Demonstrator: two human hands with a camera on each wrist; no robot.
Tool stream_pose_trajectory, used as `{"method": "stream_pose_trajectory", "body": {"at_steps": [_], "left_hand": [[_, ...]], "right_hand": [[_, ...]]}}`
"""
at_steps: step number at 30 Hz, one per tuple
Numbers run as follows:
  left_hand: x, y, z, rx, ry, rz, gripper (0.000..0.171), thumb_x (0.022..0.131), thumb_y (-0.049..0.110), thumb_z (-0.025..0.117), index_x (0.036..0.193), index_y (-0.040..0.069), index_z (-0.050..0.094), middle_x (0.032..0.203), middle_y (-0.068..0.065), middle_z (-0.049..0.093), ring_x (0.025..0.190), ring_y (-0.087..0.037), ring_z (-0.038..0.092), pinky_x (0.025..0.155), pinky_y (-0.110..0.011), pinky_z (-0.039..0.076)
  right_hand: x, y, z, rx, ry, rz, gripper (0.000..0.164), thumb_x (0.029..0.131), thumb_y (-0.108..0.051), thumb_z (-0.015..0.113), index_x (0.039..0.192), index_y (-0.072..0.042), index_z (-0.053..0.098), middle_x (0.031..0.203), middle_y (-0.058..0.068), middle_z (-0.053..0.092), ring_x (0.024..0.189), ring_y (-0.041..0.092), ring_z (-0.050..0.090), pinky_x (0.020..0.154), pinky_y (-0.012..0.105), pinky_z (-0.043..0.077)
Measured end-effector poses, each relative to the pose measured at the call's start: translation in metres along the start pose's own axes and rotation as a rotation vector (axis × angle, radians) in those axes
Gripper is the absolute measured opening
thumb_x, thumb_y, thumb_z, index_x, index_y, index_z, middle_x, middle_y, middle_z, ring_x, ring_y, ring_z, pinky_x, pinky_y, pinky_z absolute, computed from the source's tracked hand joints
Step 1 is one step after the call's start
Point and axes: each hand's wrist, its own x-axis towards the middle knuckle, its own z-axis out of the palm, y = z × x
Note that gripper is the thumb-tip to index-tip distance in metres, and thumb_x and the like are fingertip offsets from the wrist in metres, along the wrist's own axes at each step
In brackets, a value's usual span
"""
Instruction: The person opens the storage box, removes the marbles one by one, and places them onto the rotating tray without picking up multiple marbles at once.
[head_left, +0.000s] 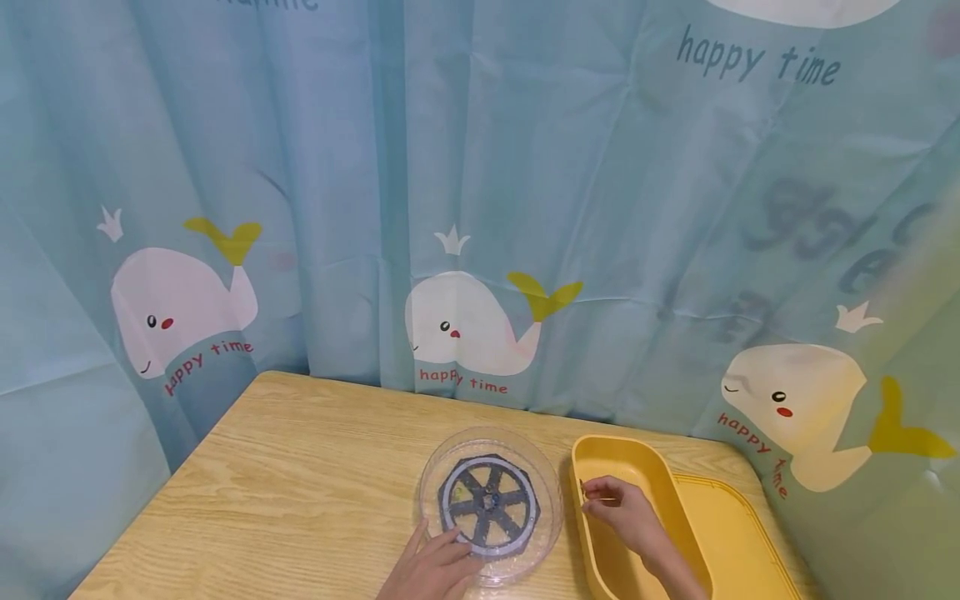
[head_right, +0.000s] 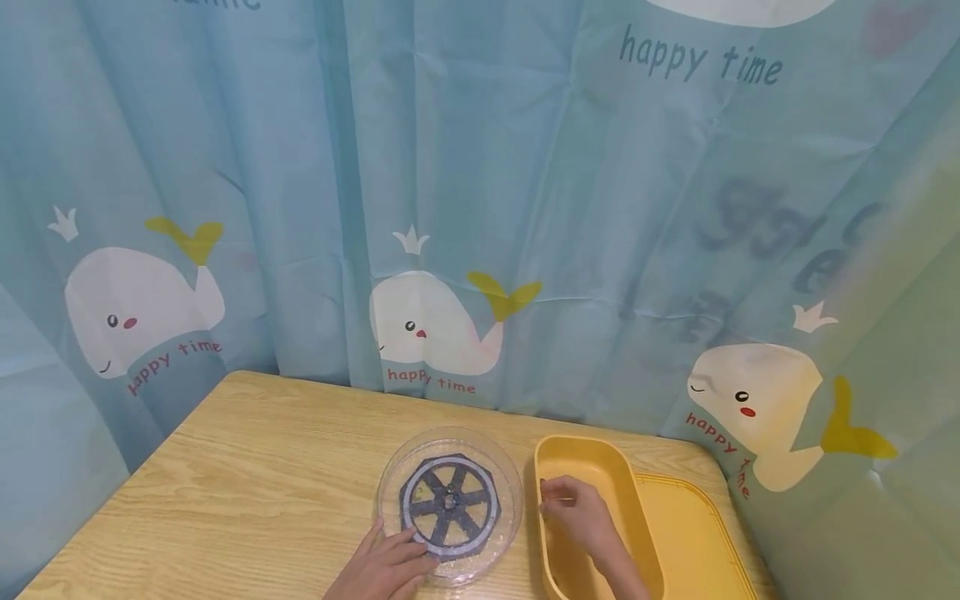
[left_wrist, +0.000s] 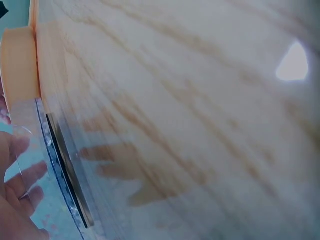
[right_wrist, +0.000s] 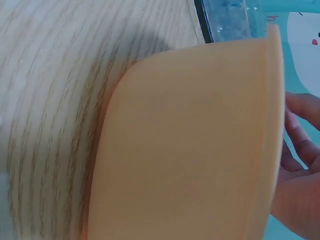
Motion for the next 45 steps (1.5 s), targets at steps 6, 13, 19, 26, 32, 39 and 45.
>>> {"method": "stream_pose_trajectory", "body": {"at_steps": [6, 13, 19, 26, 32, 39, 45], "left_hand": [[0.000, 0.000, 0.000, -0.006, 0.001, -0.003, 0.025, 0.105, 0.023, 0.050, 0.111, 0.023, 0.074, 0.112, 0.002, 0.072, 0.114, -0.030, 0.063, 0.087, -0.074, 0.040], [0.000, 0.001, 0.000, 0.011, 0.015, -0.001, 0.023, 0.104, 0.023, 0.052, 0.110, 0.023, 0.074, 0.111, 0.002, 0.072, 0.113, -0.029, 0.063, 0.087, -0.073, 0.041], [0.000, 0.001, 0.000, 0.017, 0.020, 0.002, 0.023, 0.104, 0.022, 0.052, 0.109, 0.023, 0.075, 0.111, 0.002, 0.073, 0.113, -0.029, 0.064, 0.087, -0.073, 0.041], [0.000, 0.001, 0.000, 0.016, 0.027, 0.011, 0.022, 0.103, 0.020, 0.053, 0.110, 0.023, 0.074, 0.110, 0.003, 0.072, 0.113, -0.029, 0.063, 0.086, -0.074, 0.041], [0.000, 0.001, 0.000, 0.028, 0.022, 0.007, 0.023, 0.104, 0.021, 0.052, 0.110, 0.023, 0.074, 0.111, 0.004, 0.072, 0.113, -0.029, 0.063, 0.087, -0.073, 0.041], [0.000, 0.000, 0.000, 0.032, 0.034, 0.015, 0.022, 0.103, 0.021, 0.054, 0.110, 0.023, 0.074, 0.111, 0.003, 0.072, 0.113, -0.028, 0.063, 0.086, -0.073, 0.042], [0.000, 0.000, 0.000, 0.014, 0.039, 0.015, 0.022, 0.103, 0.020, 0.054, 0.110, 0.023, 0.074, 0.110, 0.003, 0.072, 0.113, -0.028, 0.063, 0.086, -0.073, 0.041]], "right_hand": [[0.001, 0.003, -0.002, 0.037, 0.052, 0.041, 0.019, 0.092, 0.000, 0.067, 0.108, 0.011, 0.065, 0.094, 0.009, 0.067, 0.090, 0.027, 0.067, 0.077, 0.037, 0.058], [0.002, 0.016, -0.003, -0.079, -0.030, 0.004, 0.018, 0.086, 0.003, 0.072, 0.102, 0.008, 0.066, 0.092, 0.006, 0.068, 0.087, 0.027, 0.067, 0.071, 0.032, 0.056], [0.001, 0.023, 0.002, -0.127, -0.040, -0.039, 0.015, 0.082, 0.008, 0.071, 0.096, 0.006, 0.067, 0.088, 0.006, 0.067, 0.085, 0.027, 0.067, 0.069, 0.032, 0.056], [-0.001, 0.027, 0.009, -0.200, -0.003, -0.010, 0.013, 0.080, 0.008, 0.071, 0.091, 0.002, 0.067, 0.082, 0.002, 0.064, 0.082, 0.023, 0.066, 0.068, 0.031, 0.054], [-0.002, 0.028, 0.012, -0.238, 0.028, -0.029, 0.012, 0.079, 0.009, 0.071, 0.087, 0.000, 0.068, 0.079, 0.001, 0.064, 0.077, 0.019, 0.065, 0.066, 0.028, 0.052], [-0.003, 0.030, 0.013, -0.313, 0.059, -0.056, 0.014, 0.080, 0.007, 0.068, 0.078, -0.007, 0.065, 0.071, -0.002, 0.060, 0.065, 0.012, 0.053, 0.057, 0.023, 0.044], [-0.001, 0.033, 0.013, -0.315, 0.068, -0.053, 0.016, 0.079, 0.008, 0.066, 0.078, -0.007, 0.065, 0.069, -0.003, 0.059, 0.063, 0.013, 0.052, 0.056, 0.023, 0.043]]}}
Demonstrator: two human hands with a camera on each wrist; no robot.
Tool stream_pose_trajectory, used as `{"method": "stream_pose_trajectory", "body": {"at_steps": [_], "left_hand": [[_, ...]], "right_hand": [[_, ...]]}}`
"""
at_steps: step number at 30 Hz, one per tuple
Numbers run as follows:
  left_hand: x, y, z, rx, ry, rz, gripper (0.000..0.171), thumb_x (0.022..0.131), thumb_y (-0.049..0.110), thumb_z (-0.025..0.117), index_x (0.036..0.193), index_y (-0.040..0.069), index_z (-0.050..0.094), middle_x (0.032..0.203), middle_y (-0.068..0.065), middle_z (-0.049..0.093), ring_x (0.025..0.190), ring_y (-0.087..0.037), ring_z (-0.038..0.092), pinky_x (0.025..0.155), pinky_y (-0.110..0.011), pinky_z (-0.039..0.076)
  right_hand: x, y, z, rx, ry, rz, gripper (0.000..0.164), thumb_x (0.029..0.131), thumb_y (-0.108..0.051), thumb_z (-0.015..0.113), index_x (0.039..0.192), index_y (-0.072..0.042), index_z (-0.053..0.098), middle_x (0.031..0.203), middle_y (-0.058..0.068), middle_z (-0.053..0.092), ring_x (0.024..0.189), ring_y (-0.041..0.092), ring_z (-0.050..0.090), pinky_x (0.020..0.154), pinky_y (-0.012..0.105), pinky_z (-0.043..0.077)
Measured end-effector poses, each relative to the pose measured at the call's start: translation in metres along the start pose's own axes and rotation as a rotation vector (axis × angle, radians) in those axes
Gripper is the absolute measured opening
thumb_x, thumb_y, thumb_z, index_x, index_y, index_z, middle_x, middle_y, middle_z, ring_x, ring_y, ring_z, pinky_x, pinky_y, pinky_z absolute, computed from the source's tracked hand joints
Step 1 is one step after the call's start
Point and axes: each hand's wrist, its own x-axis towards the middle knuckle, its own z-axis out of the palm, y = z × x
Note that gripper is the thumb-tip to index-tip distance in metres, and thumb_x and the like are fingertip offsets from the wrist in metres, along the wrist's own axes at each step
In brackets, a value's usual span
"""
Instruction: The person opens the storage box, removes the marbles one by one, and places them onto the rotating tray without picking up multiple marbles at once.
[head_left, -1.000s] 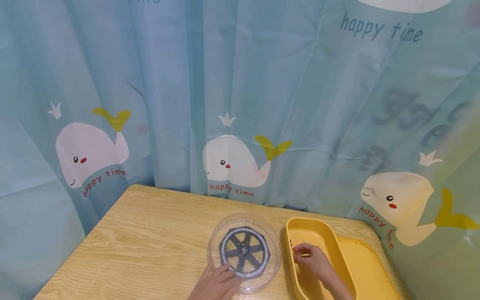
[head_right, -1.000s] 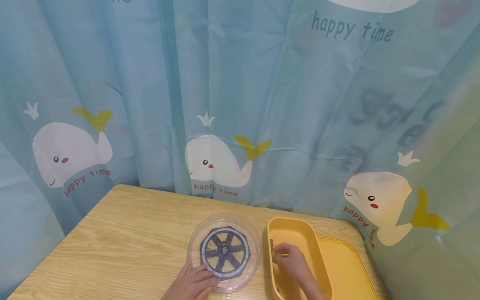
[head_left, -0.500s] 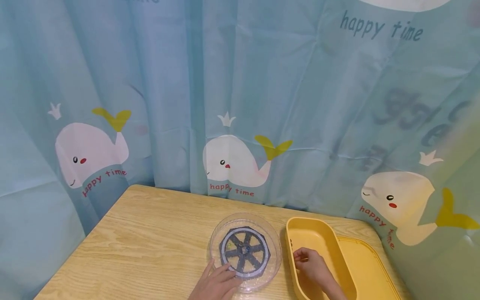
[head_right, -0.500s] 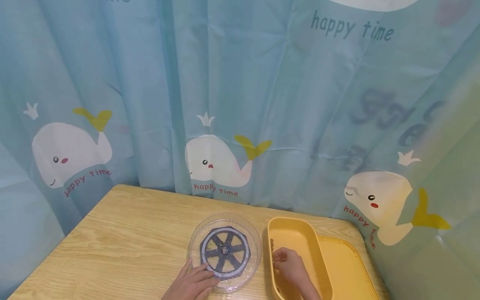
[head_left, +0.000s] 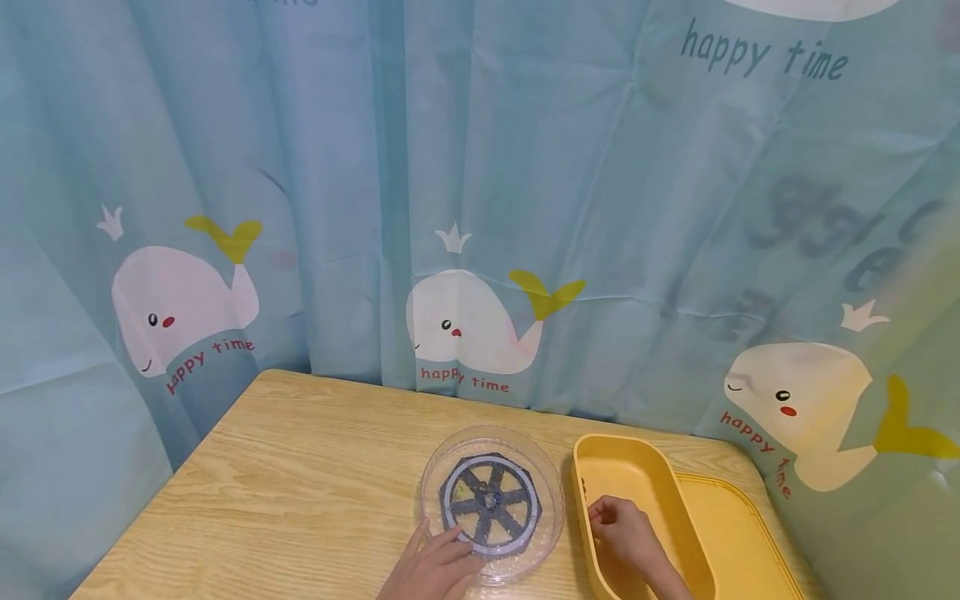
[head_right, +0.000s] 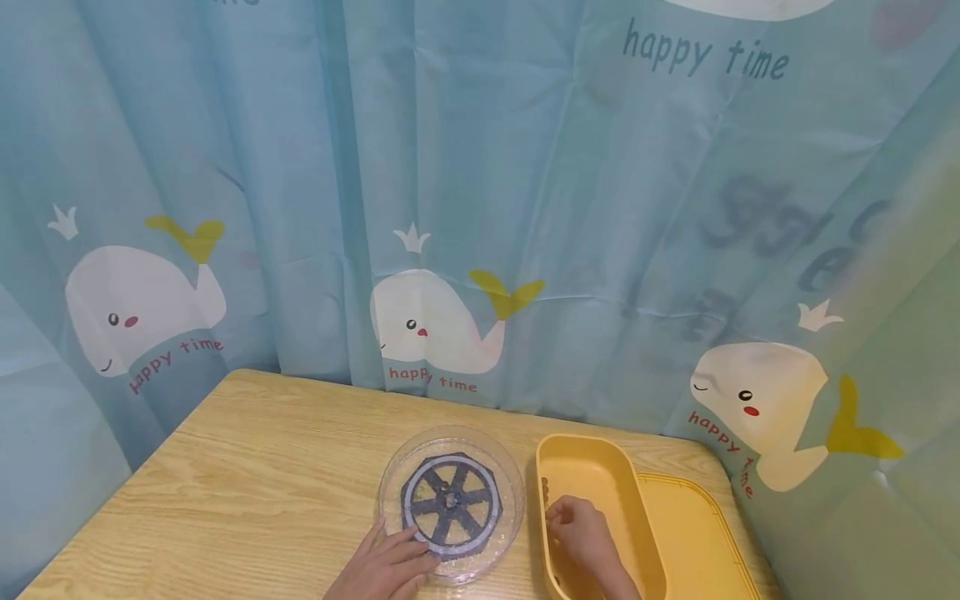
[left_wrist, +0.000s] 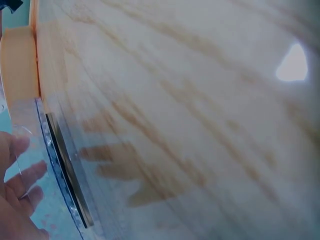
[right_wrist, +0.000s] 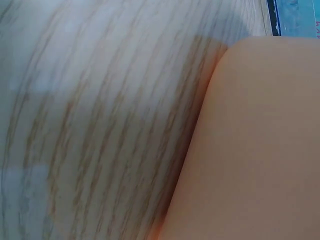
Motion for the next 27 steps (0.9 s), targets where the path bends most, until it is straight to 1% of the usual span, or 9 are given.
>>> {"method": "stream_pose_trajectory", "body": {"at_steps": [8, 12, 15, 19, 23, 27], "left_hand": [[0.000, 0.000, 0.000, 0.012, 0.002, 0.000, 0.022, 0.103, 0.020, 0.054, 0.110, 0.024, 0.074, 0.110, 0.004, 0.072, 0.113, -0.027, 0.063, 0.086, -0.073, 0.042], [0.000, 0.001, -0.001, 0.012, -0.002, 0.001, 0.022, 0.103, 0.021, 0.053, 0.110, 0.024, 0.074, 0.110, 0.004, 0.072, 0.113, -0.027, 0.063, 0.086, -0.073, 0.042], [0.000, 0.001, -0.002, 0.010, -0.006, 0.005, 0.022, 0.103, 0.021, 0.053, 0.111, 0.024, 0.074, 0.111, 0.004, 0.072, 0.113, -0.028, 0.063, 0.086, -0.073, 0.042], [0.000, 0.000, -0.001, 0.012, -0.011, 0.010, 0.023, 0.103, 0.020, 0.053, 0.112, 0.023, 0.074, 0.111, 0.003, 0.072, 0.114, -0.028, 0.063, 0.086, -0.073, 0.042], [0.001, 0.001, -0.001, 0.017, -0.021, 0.005, 0.023, 0.104, 0.021, 0.052, 0.112, 0.023, 0.074, 0.111, 0.003, 0.072, 0.114, -0.029, 0.063, 0.087, -0.073, 0.042], [0.001, 0.001, -0.001, 0.021, -0.047, -0.011, 0.024, 0.105, 0.023, 0.051, 0.113, 0.024, 0.073, 0.112, 0.005, 0.072, 0.114, -0.029, 0.062, 0.087, -0.073, 0.042]], "right_hand": [[0.001, 0.002, 0.002, -0.014, 0.004, -0.026, 0.016, 0.079, 0.008, 0.064, 0.078, -0.008, 0.066, 0.068, -0.004, 0.058, 0.061, 0.011, 0.051, 0.055, 0.022, 0.042], [0.000, 0.000, 0.001, -0.021, 0.015, -0.010, 0.014, 0.081, 0.006, 0.065, 0.078, -0.008, 0.067, 0.069, -0.005, 0.059, 0.062, 0.010, 0.051, 0.057, 0.023, 0.043], [-0.002, -0.001, -0.001, -0.024, 0.022, 0.019, 0.011, 0.082, 0.003, 0.069, 0.079, -0.008, 0.068, 0.071, -0.005, 0.061, 0.064, 0.010, 0.054, 0.060, 0.025, 0.045], [-0.004, -0.003, -0.007, -0.006, 0.044, 0.065, 0.009, 0.082, -0.002, 0.075, 0.080, -0.007, 0.068, 0.072, -0.005, 0.064, 0.068, 0.011, 0.060, 0.065, 0.027, 0.048], [-0.003, -0.006, -0.013, 0.029, 0.086, 0.049, 0.011, 0.081, -0.002, 0.078, 0.081, -0.005, 0.068, 0.074, -0.002, 0.066, 0.071, 0.014, 0.064, 0.066, 0.026, 0.051], [-0.001, -0.012, -0.018, 0.066, 0.119, 0.026, 0.010, 0.082, 0.000, 0.078, 0.084, -0.003, 0.068, 0.077, -0.001, 0.067, 0.073, 0.015, 0.064, 0.066, 0.025, 0.053]]}}
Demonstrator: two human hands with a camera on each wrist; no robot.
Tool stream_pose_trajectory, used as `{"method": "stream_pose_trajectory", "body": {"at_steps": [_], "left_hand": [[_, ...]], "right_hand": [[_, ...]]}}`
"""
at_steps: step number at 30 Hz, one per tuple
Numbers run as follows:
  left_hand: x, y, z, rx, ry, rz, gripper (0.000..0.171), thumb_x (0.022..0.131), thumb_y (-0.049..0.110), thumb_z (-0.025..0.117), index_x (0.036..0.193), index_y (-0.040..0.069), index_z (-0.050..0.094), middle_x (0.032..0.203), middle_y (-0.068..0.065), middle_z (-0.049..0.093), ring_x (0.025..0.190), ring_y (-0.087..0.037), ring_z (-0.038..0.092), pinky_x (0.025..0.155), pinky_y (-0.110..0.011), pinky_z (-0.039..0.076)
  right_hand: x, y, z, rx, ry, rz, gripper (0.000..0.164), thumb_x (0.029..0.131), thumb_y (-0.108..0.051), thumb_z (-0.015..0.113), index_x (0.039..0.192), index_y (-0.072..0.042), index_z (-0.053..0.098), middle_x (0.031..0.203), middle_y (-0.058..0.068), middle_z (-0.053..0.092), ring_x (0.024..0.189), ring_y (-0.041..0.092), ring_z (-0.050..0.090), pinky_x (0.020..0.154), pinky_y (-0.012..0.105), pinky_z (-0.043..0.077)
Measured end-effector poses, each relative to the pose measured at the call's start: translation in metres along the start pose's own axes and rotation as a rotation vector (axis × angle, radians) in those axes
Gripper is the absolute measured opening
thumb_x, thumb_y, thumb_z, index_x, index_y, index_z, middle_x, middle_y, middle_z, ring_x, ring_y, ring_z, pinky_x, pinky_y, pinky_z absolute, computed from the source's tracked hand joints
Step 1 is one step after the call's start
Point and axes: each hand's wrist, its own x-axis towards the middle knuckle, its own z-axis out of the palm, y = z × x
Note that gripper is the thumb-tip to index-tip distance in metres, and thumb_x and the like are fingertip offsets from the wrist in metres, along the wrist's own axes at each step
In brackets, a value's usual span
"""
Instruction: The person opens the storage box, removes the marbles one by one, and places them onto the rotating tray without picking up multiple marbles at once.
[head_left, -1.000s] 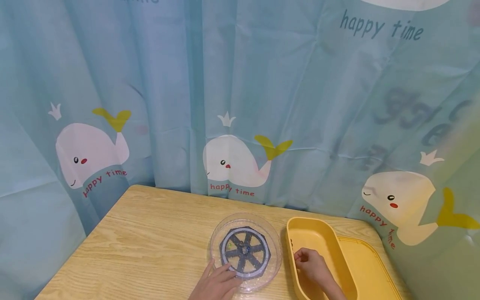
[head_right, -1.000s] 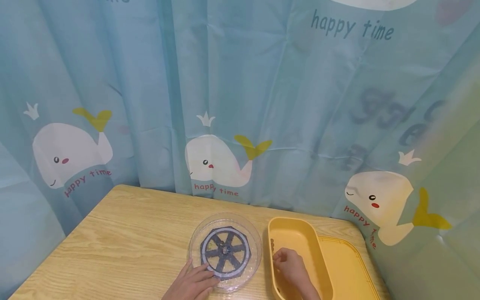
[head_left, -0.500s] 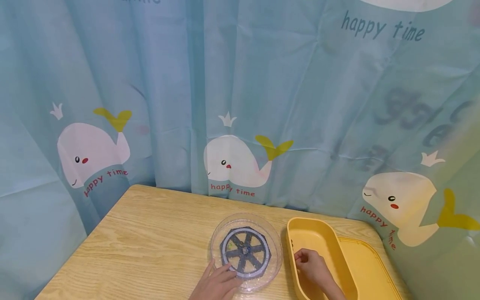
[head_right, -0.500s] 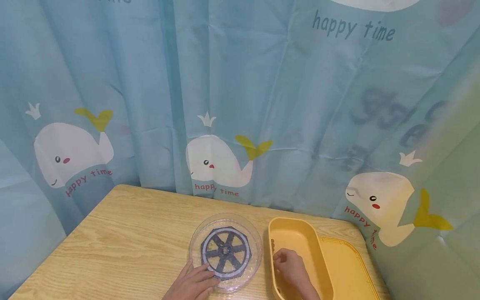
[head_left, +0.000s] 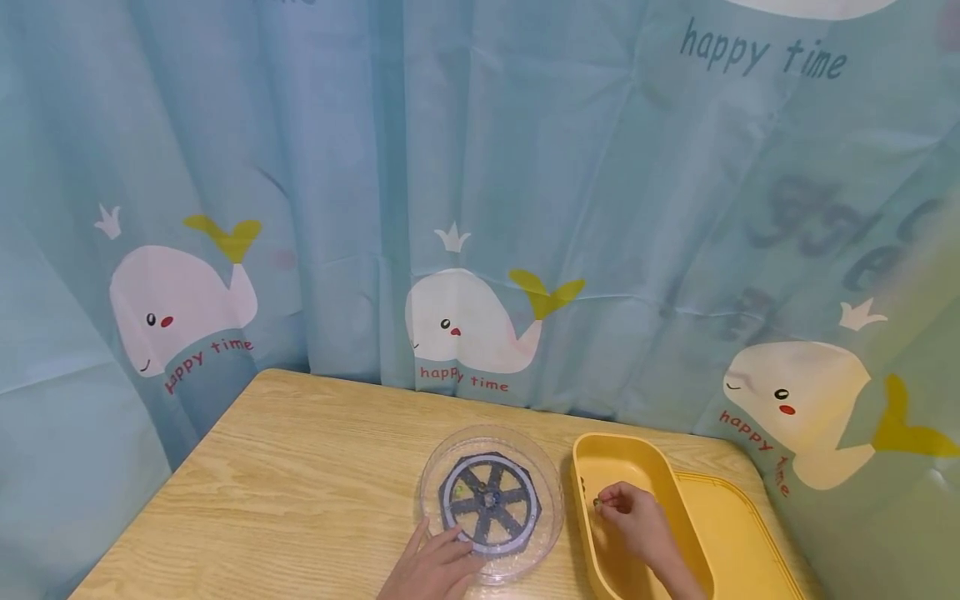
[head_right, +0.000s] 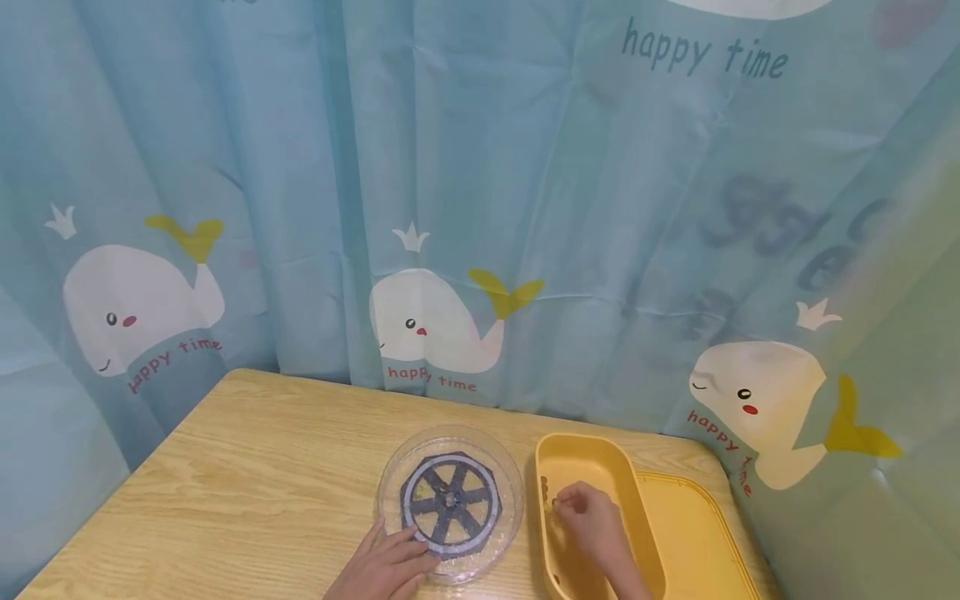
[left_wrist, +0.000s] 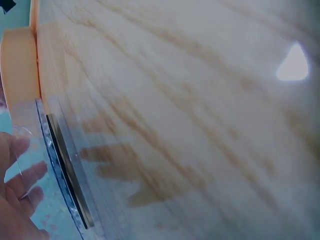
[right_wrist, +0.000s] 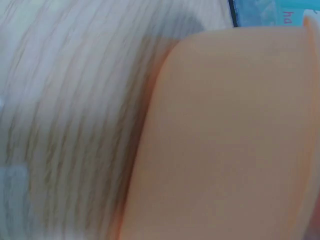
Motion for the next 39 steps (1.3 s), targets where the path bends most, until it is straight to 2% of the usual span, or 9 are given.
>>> {"method": "stream_pose_trajectory", "body": {"at_steps": [5, 10, 16, 23, 36, 39], "left_hand": [[0.000, 0.000, -0.001, -0.007, -0.012, -0.007, 0.024, 0.105, 0.024, 0.050, 0.114, 0.024, 0.073, 0.112, 0.005, 0.071, 0.115, -0.029, 0.062, 0.087, -0.073, 0.041], [0.000, 0.000, -0.001, -0.002, 0.021, 0.017, 0.022, 0.103, 0.022, 0.053, 0.113, 0.023, 0.073, 0.111, 0.004, 0.072, 0.114, -0.029, 0.063, 0.085, -0.073, 0.043], [0.000, 0.000, -0.001, 0.000, 0.021, 0.007, 0.022, 0.104, 0.022, 0.053, 0.111, 0.024, 0.073, 0.111, 0.003, 0.072, 0.114, -0.029, 0.063, 0.086, -0.073, 0.042], [0.000, 0.001, 0.000, 0.006, 0.019, -0.001, 0.022, 0.104, 0.023, 0.053, 0.111, 0.024, 0.074, 0.111, 0.003, 0.072, 0.114, -0.028, 0.063, 0.087, -0.072, 0.042], [0.001, 0.000, -0.003, -0.008, -0.053, -0.029, 0.027, 0.106, 0.029, 0.048, 0.115, 0.024, 0.073, 0.115, 0.004, 0.071, 0.117, -0.029, 0.061, 0.090, -0.072, 0.040], [0.002, 0.001, -0.005, -0.034, -0.091, -0.055, 0.030, 0.107, 0.031, 0.045, 0.118, 0.023, 0.073, 0.117, 0.004, 0.070, 0.119, -0.029, 0.060, 0.092, -0.073, 0.038]], "right_hand": [[-0.001, -0.012, 0.001, 0.031, 0.019, -0.008, 0.009, 0.085, -0.001, 0.077, 0.089, -0.003, 0.069, 0.081, 0.000, 0.068, 0.076, 0.013, 0.065, 0.070, 0.024, 0.054], [-0.004, -0.027, 0.007, 0.075, 0.024, -0.037, 0.010, 0.085, -0.001, 0.076, 0.092, -0.004, 0.070, 0.083, 0.000, 0.068, 0.078, 0.012, 0.065, 0.073, 0.024, 0.054], [-0.005, -0.043, 0.016, 0.109, -0.065, -0.110, 0.011, 0.087, 0.000, 0.075, 0.097, -0.003, 0.072, 0.085, -0.001, 0.069, 0.079, 0.012, 0.065, 0.073, 0.025, 0.054], [-0.003, -0.058, 0.027, 0.163, -0.130, -0.129, 0.012, 0.088, 0.000, 0.073, 0.100, 0.000, 0.071, 0.090, 0.003, 0.071, 0.083, 0.016, 0.067, 0.075, 0.024, 0.055], [0.008, -0.072, 0.051, 0.155, -0.183, -0.194, 0.013, 0.090, -0.003, 0.071, 0.102, 0.003, 0.071, 0.092, 0.003, 0.070, 0.086, 0.019, 0.066, 0.079, 0.033, 0.057], [0.011, -0.075, 0.057, 0.157, -0.184, -0.202, 0.013, 0.090, -0.001, 0.070, 0.102, 0.004, 0.070, 0.091, 0.003, 0.070, 0.086, 0.019, 0.067, 0.079, 0.035, 0.057]]}}
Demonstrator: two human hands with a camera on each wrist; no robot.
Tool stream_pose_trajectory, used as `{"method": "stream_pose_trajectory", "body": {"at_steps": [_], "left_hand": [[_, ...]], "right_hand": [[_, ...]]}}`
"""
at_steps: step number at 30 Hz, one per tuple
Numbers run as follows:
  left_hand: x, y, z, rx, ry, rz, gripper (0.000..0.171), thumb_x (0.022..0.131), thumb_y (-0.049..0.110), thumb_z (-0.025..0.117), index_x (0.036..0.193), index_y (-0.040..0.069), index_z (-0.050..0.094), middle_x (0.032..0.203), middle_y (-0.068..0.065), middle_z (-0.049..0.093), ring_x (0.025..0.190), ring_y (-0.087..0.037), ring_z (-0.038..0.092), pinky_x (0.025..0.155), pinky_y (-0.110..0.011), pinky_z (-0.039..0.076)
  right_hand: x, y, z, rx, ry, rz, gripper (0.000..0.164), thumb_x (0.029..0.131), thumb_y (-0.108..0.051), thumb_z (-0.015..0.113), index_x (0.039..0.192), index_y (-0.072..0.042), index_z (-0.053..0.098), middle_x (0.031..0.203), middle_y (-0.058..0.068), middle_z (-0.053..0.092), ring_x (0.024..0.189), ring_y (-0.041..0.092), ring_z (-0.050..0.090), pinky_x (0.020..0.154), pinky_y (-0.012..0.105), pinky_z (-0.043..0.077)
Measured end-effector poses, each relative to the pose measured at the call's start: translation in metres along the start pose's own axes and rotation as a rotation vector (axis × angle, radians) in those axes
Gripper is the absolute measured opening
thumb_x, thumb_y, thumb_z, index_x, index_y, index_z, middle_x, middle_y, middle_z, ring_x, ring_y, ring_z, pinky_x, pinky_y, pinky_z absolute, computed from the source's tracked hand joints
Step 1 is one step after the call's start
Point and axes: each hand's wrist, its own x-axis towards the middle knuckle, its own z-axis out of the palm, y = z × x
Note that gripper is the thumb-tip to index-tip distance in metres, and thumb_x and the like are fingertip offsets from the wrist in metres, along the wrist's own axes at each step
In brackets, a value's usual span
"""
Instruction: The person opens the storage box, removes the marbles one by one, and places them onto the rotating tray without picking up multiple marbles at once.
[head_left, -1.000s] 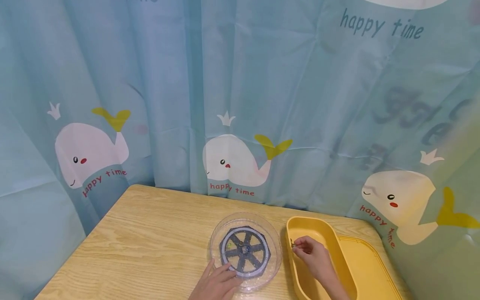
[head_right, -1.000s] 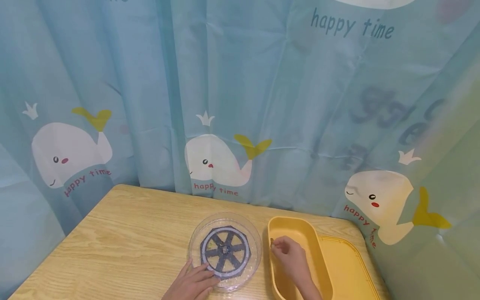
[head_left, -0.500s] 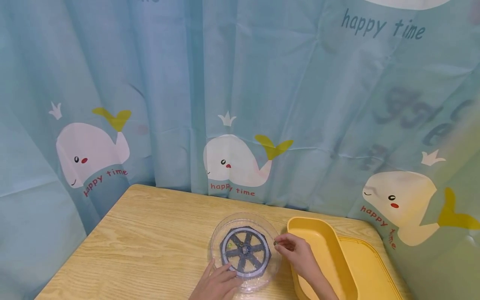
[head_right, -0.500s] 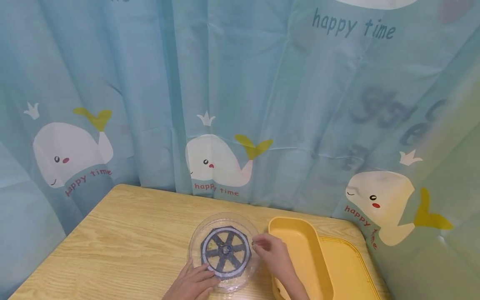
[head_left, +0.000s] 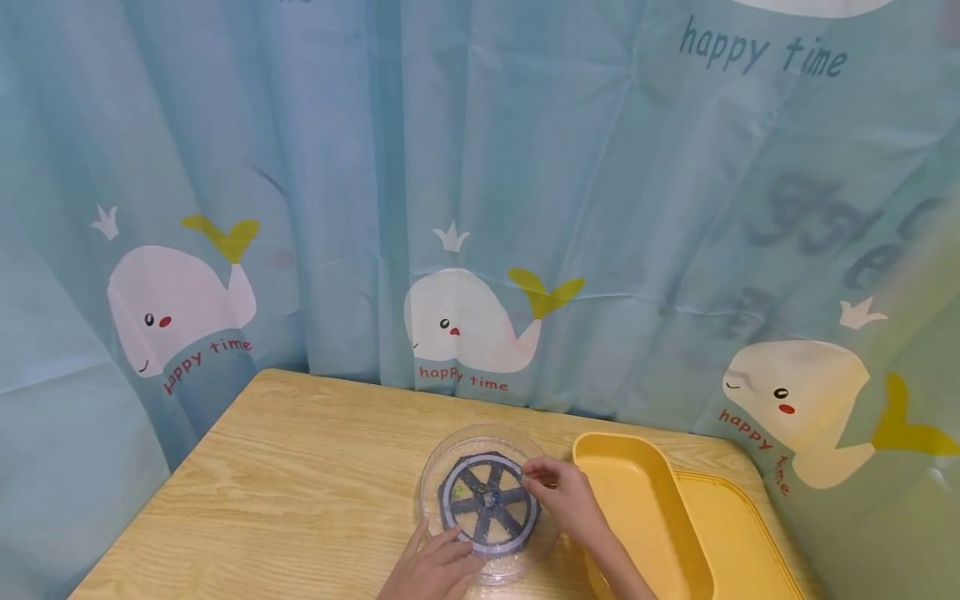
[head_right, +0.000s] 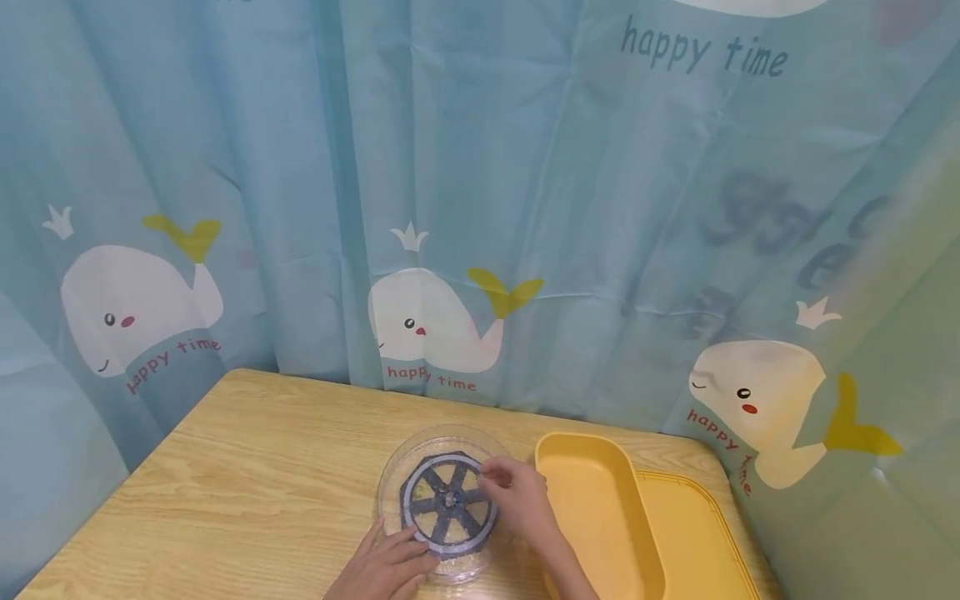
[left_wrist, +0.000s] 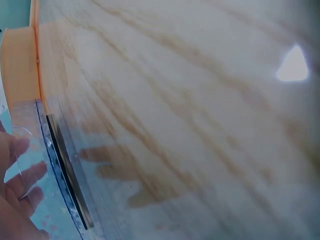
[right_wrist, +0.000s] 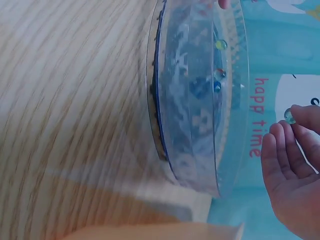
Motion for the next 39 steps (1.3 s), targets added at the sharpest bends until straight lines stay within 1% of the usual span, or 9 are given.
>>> {"method": "stream_pose_trajectory", "body": {"at_steps": [4, 11, 14, 19, 22, 24, 27, 33, 39], "left_hand": [[0.001, 0.001, -0.003, -0.039, -0.045, -0.039, 0.034, 0.108, 0.033, 0.042, 0.120, 0.023, 0.072, 0.121, 0.003, 0.069, 0.122, -0.029, 0.058, 0.095, -0.074, 0.034], [0.000, 0.002, -0.002, 0.008, -0.021, -0.021, 0.031, 0.107, 0.031, 0.044, 0.117, 0.024, 0.073, 0.119, 0.004, 0.069, 0.121, -0.027, 0.058, 0.095, -0.072, 0.035], [0.000, 0.002, -0.002, 0.014, -0.015, -0.016, 0.031, 0.107, 0.031, 0.044, 0.117, 0.024, 0.073, 0.118, 0.004, 0.070, 0.121, -0.027, 0.059, 0.095, -0.072, 0.036], [0.000, 0.002, -0.002, 0.049, -0.003, -0.004, 0.030, 0.107, 0.031, 0.046, 0.116, 0.025, 0.073, 0.117, 0.005, 0.070, 0.120, -0.026, 0.059, 0.094, -0.071, 0.037], [0.000, 0.001, -0.001, 0.050, -0.005, -0.005, 0.030, 0.107, 0.031, 0.046, 0.116, 0.025, 0.073, 0.117, 0.006, 0.070, 0.120, -0.025, 0.059, 0.095, -0.070, 0.038], [0.000, 0.001, -0.001, 0.044, -0.006, -0.007, 0.030, 0.107, 0.031, 0.045, 0.116, 0.025, 0.073, 0.117, 0.006, 0.070, 0.120, -0.025, 0.059, 0.095, -0.071, 0.038], [-0.001, 0.001, 0.000, 0.032, 0.006, 0.000, 0.030, 0.107, 0.029, 0.046, 0.116, 0.025, 0.073, 0.117, 0.006, 0.070, 0.120, -0.026, 0.059, 0.094, -0.071, 0.038], [-0.001, 0.002, 0.000, 0.032, 0.036, 0.027, 0.027, 0.106, 0.026, 0.048, 0.114, 0.024, 0.074, 0.115, 0.005, 0.070, 0.118, -0.027, 0.060, 0.091, -0.071, 0.040], [-0.001, 0.000, 0.000, 0.038, 0.024, 0.026, 0.027, 0.106, 0.026, 0.048, 0.115, 0.024, 0.074, 0.116, 0.005, 0.070, 0.119, -0.026, 0.060, 0.091, -0.071, 0.040]], "right_hand": [[0.005, 0.001, 0.008, 0.010, 0.004, -0.011, 0.013, 0.090, 0.001, 0.070, 0.102, 0.005, 0.069, 0.090, 0.004, 0.069, 0.085, 0.020, 0.066, 0.077, 0.034, 0.057], [0.008, 0.005, 0.021, 0.005, 0.031, 0.028, 0.012, 0.088, 0.000, 0.070, 0.099, 0.002, 0.070, 0.086, 0.002, 0.067, 0.081, 0.017, 0.063, 0.068, 0.028, 0.053], [0.009, 0.007, 0.024, 0.013, 0.029, 0.046, 0.011, 0.088, 0.001, 0.070, 0.098, 0.003, 0.070, 0.085, 0.003, 0.066, 0.081, 0.017, 0.062, 0.067, 0.028, 0.053], [0.013, 0.013, 0.030, 0.022, 0.013, 0.050, 0.010, 0.088, 0.002, 0.069, 0.098, 0.004, 0.069, 0.085, 0.004, 0.065, 0.081, 0.018, 0.063, 0.067, 0.029, 0.054], [0.015, 0.018, 0.033, 0.013, 0.017, 0.036, 0.009, 0.087, 0.003, 0.070, 0.096, 0.003, 0.069, 0.084, 0.003, 0.064, 0.081, 0.017, 0.062, 0.067, 0.029, 0.054], [0.016, 0.020, 0.035, 0.008, 0.030, 0.021, 0.009, 0.085, 0.006, 0.069, 0.094, 0.003, 0.070, 0.082, 0.005, 0.065, 0.080, 0.018, 0.063, 0.068, 0.028, 0.054], [0.017, 0.023, 0.039, -0.011, 0.048, 0.009, 0.010, 0.084, 0.007, 0.069, 0.093, 0.002, 0.070, 0.079, 0.004, 0.066, 0.079, 0.019, 0.065, 0.067, 0.028, 0.054], [0.016, 0.021, 0.043, -0.050, 0.037, 0.029, 0.007, 0.087, -0.001, 0.071, 0.093, -0.003, 0.071, 0.080, -0.001, 0.066, 0.079, 0.017, 0.064, 0.063, 0.029, 0.051], [0.016, 0.017, 0.045, -0.043, 0.027, 0.056, 0.008, 0.087, 0.001, 0.069, 0.094, -0.003, 0.070, 0.082, 0.001, 0.066, 0.074, 0.014, 0.059, 0.060, 0.029, 0.049]]}}
